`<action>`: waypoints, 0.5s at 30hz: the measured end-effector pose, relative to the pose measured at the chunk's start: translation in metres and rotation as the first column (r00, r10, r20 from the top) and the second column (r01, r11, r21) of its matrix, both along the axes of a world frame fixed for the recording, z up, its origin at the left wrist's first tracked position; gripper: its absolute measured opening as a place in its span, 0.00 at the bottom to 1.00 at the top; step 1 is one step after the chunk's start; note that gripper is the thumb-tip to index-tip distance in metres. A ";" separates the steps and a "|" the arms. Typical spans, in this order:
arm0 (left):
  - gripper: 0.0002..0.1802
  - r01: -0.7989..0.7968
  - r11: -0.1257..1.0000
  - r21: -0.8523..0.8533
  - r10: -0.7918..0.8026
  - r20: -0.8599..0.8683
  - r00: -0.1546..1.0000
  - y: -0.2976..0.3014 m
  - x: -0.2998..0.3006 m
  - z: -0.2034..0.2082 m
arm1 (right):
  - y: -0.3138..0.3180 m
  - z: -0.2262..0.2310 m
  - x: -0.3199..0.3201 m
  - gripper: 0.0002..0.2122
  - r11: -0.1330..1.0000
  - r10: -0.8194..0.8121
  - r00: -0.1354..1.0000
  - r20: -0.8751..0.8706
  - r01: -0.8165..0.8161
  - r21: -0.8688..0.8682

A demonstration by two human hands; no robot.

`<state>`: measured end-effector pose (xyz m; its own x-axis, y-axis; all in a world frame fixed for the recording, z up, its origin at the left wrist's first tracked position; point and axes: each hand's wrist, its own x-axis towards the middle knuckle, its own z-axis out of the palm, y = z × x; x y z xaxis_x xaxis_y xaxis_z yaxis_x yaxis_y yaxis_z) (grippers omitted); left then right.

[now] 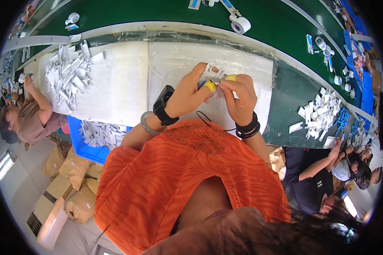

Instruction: Assembling small white plastic components by applying adhesive and joining parts at an assembly station.

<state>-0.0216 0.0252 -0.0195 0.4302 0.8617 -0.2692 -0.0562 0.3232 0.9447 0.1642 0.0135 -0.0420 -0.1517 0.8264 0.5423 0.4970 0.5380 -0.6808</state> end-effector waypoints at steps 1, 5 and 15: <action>0.22 0.010 1.000 0.013 -0.010 -0.007 1.000 -0.001 0.000 0.001 | 0.000 0.000 0.000 0.11 1.000 0.000 1.000 0.000 0.000 0.000; 0.23 0.028 1.000 0.015 -0.028 -0.008 1.000 -0.004 0.002 0.000 | -0.001 -0.003 0.000 0.12 0.999 -0.037 0.999 -0.006 0.038 0.023; 0.22 0.050 0.994 0.101 -0.039 -0.114 0.993 -0.005 0.003 0.004 | -0.001 -0.007 0.003 0.12 0.999 -0.004 1.000 -0.015 0.005 0.053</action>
<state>-0.0187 0.0202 -0.0159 0.4409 0.8680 -0.2283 0.0641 0.2232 0.9727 0.1676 0.0124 -0.0494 -0.1398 0.7973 0.5871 0.4896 0.5711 -0.6589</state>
